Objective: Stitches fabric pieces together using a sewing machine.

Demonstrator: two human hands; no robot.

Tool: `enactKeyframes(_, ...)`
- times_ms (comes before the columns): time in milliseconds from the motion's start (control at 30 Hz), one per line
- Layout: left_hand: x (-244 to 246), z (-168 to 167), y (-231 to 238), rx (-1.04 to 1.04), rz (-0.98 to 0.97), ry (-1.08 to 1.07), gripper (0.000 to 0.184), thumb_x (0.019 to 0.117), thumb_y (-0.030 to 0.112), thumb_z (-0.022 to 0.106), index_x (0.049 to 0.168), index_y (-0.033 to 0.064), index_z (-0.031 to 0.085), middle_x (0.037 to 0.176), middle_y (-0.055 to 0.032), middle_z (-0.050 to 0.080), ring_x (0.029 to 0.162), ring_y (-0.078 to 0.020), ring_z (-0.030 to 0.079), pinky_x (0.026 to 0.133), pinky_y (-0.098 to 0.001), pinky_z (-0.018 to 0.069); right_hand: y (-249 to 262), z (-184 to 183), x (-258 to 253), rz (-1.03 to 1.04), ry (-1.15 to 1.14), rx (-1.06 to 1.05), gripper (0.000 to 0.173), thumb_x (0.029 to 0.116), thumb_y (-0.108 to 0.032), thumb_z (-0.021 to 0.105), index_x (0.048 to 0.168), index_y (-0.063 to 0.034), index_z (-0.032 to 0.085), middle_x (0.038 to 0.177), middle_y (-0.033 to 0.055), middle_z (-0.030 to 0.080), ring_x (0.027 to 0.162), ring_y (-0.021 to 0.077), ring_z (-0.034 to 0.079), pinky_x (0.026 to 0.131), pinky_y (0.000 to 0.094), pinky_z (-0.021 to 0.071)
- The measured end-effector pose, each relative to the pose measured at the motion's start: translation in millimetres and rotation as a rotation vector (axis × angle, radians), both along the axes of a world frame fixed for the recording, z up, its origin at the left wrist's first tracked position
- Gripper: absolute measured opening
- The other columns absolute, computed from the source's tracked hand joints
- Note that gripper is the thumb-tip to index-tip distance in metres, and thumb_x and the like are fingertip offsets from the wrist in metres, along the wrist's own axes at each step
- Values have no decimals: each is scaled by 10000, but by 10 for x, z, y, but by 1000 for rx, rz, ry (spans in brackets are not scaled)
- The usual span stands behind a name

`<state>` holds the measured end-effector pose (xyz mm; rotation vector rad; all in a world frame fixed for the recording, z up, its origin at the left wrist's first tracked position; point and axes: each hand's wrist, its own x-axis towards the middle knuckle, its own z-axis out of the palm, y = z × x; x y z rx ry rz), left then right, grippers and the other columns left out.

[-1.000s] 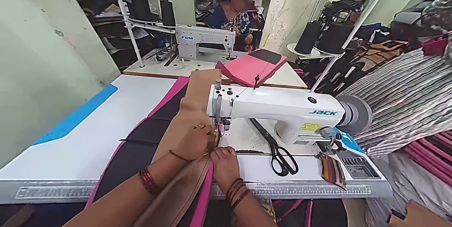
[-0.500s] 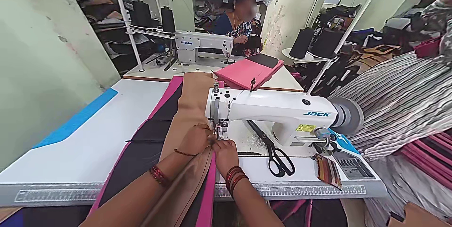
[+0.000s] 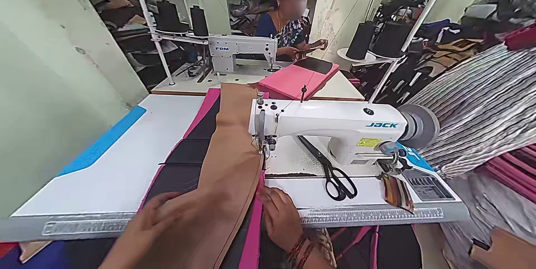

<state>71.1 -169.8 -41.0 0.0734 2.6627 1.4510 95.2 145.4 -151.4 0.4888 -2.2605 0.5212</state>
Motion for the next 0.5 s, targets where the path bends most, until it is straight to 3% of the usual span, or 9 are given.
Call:
enactKeyframes(33,-14,20,-29,113,87,-23,503,880,31,651,1362,-19,513,1101,-117,688,952,-143,689,847,-347,579,-4,-7,8,6,8,-14,316,940,-135,522,1134,-133,772,1261,61,727,1125,236,697,958,359,559)
enactKeyframes(100,-102,-6,-65,303,173,-105,525,885,-6,590,1396,56,484,955,-33,701,784,-56,697,698,-241,585,5,-8,38,24,5,-51,303,952,-138,524,1133,-132,768,1256,66,725,1127,237,692,973,356,552)
enactKeyframes(167,-178,-81,-60,380,173,-184,543,884,-24,553,1410,94,485,971,-37,697,788,-73,697,682,-255,581,41,-3,78,31,-10,-54,309,945,-125,519,1131,-125,766,1247,70,727,1126,238,692,983,356,549)
enactKeyframes(267,-136,-243,-82,320,61,-250,550,876,-23,567,1409,78,473,1028,-64,704,837,-109,706,724,-309,595,52,-8,156,59,-39,10,358,907,-118,524,1189,-137,744,1298,85,702,1141,247,686,983,366,548)
enactKeyframes(333,-16,-248,-50,239,4,-279,577,888,-22,586,1436,66,428,1069,-86,674,853,-108,683,738,-315,578,73,35,191,184,-107,101,552,780,-127,630,1330,-151,658,1419,131,611,1268,292,610,1044,435,507)
enactKeyframes(400,53,-177,-37,125,-32,-266,607,897,-19,588,1467,60,394,1084,-113,669,849,-113,670,744,-325,565,66,57,191,295,-179,206,1008,493,-116,847,1455,-146,546,1516,180,514,1398,377,499,1113,589,430)
enactKeyframes(433,46,-155,-42,60,-40,-254,629,905,-19,603,1488,61,383,1071,-146,676,841,-148,668,757,-365,561,55,38,171,299,-182,256,1142,411,-115,897,1485,-147,509,1544,167,491,1428,384,467,1123,626,402)
enactKeyframes(467,22,-155,-51,-12,-51,-245,662,900,-15,625,1507,69,373,1049,-175,680,840,-195,670,774,-414,556,38,12,160,284,-165,278,1161,396,-96,905,1486,-142,505,1543,146,503,1430,375,468,1121,636,398)
enactKeyframes(500,-26,-173,-56,-89,-74,-242,709,889,-11,656,1527,78,360,1049,-214,683,863,-262,678,798,-473,551,18,-4,150,259,-138,285,1047,474,-58,871,1462,-126,529,1516,129,536,1414,358,491,1117,622,407)
